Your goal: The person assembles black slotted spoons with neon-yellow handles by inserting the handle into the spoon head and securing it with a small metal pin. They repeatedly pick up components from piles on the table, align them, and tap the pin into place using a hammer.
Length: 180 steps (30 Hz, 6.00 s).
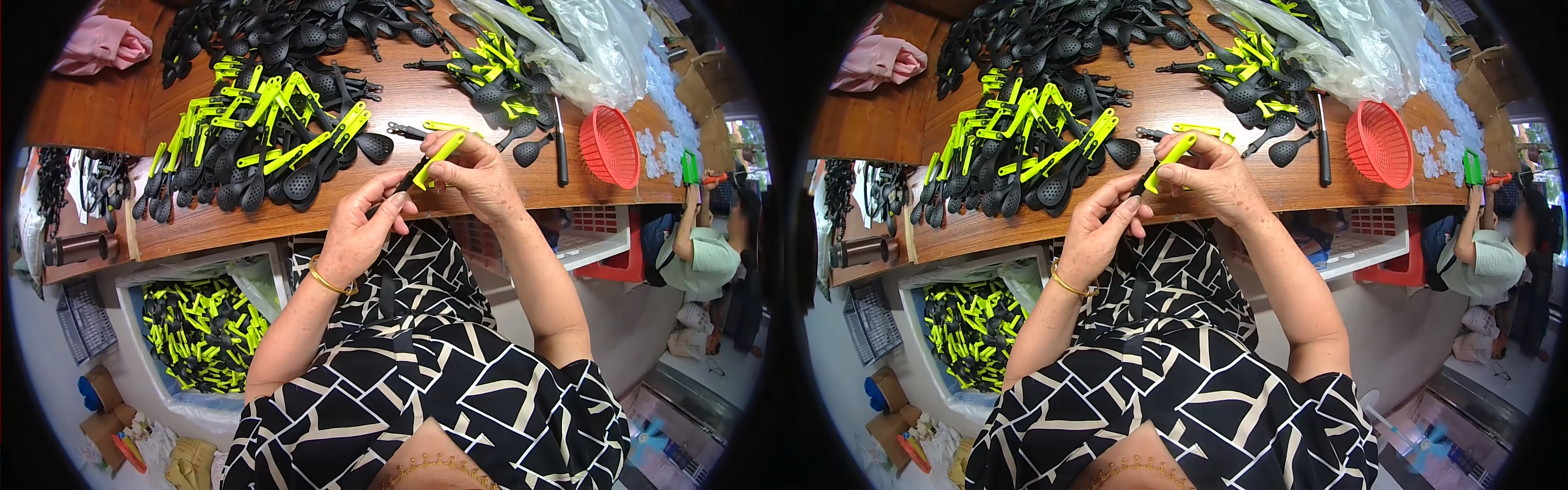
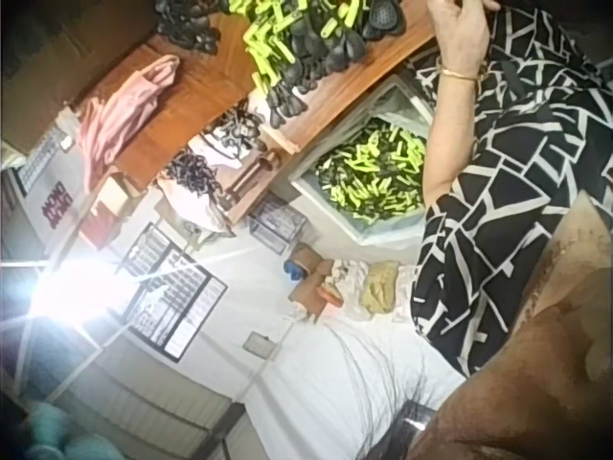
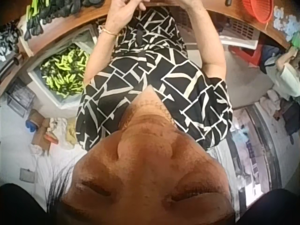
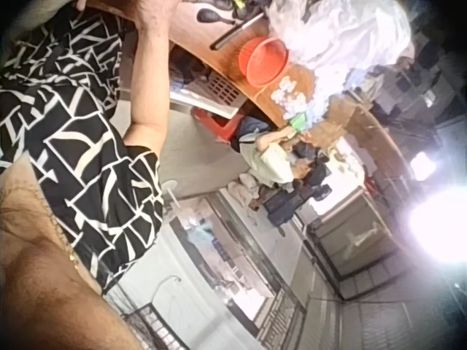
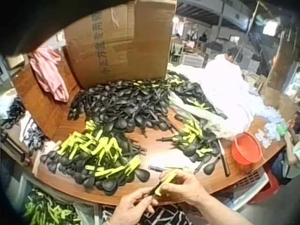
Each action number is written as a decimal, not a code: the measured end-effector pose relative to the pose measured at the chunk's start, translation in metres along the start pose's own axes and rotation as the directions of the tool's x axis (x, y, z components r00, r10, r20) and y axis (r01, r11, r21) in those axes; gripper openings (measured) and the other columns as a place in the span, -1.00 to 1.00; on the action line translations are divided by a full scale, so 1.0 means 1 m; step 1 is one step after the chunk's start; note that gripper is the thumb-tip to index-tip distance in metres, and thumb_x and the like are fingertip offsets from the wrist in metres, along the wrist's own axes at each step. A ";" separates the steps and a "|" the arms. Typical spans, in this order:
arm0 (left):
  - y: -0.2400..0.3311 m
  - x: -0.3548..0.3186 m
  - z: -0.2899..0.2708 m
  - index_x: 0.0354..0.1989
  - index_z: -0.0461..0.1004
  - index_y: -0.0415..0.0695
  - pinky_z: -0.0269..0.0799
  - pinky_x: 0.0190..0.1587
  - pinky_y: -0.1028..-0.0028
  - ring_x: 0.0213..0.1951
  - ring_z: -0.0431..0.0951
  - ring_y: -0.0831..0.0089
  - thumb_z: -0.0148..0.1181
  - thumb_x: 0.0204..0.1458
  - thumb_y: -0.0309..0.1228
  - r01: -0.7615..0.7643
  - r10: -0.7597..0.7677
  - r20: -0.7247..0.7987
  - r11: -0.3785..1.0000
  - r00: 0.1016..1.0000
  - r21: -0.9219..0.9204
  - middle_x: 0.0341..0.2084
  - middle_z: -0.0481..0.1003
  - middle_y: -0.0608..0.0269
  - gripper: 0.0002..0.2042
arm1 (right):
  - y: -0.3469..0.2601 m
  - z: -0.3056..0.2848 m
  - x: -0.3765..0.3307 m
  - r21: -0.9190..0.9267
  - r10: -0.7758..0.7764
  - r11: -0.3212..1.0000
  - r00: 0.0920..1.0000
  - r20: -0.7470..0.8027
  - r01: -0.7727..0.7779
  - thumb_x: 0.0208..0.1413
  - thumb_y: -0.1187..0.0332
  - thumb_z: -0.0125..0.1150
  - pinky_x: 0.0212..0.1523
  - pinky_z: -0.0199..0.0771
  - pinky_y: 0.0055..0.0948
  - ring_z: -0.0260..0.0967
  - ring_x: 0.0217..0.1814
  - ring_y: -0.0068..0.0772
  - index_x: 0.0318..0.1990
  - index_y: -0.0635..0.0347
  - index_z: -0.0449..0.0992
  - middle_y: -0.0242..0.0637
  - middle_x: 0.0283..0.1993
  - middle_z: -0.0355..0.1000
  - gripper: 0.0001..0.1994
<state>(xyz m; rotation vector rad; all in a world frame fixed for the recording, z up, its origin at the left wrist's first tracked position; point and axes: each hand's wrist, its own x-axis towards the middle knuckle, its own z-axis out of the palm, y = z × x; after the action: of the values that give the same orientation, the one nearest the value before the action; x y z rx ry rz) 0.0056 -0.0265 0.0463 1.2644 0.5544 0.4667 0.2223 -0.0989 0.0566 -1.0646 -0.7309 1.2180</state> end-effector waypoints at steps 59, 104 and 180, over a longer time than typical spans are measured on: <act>0.001 -0.038 0.000 0.32 0.42 -0.29 0.53 -0.22 0.63 -0.34 0.58 0.64 0.08 0.42 -0.48 -0.002 0.005 -0.065 0.999 0.998 0.042 -0.23 0.60 0.23 -0.65 | 0.008 0.034 -0.026 -0.015 0.063 0.998 0.997 -0.038 -0.064 0.16 0.52 0.47 -0.16 0.60 -0.48 0.54 -0.19 -0.54 -0.04 0.22 0.56 -0.37 -0.18 0.56 -0.74; -0.129 -0.053 0.003 -0.11 0.63 -0.36 0.57 -0.12 0.60 -0.22 0.64 0.62 0.29 0.31 -0.49 0.019 -0.153 -0.409 0.949 0.899 -0.314 -0.24 0.69 0.22 -0.85 | 0.076 0.064 -0.019 -0.835 -0.123 0.515 0.981 0.151 0.193 0.06 0.37 0.49 -0.18 0.61 -0.19 0.62 -0.19 -0.04 0.23 0.11 0.47 -0.13 -0.19 0.60 -0.45; 0.001 -0.045 -0.017 0.38 0.37 -0.22 0.62 -0.02 0.52 -0.04 0.67 0.47 0.15 0.37 -0.47 0.174 -0.157 0.098 0.966 0.983 -0.193 0.13 0.59 0.09 -0.58 | 0.028 0.024 -0.029 -0.028 0.024 0.999 0.997 0.071 -0.022 0.25 0.42 0.42 0.01 0.60 -0.49 0.56 -0.09 -0.57 -0.05 0.19 0.59 -0.39 -0.16 0.58 -0.82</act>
<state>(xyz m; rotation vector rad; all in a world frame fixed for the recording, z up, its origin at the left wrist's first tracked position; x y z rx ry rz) -0.0400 -0.0409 0.0498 1.0294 0.5247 0.3204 0.1840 -0.1216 0.0424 -1.0589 -0.7944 1.2737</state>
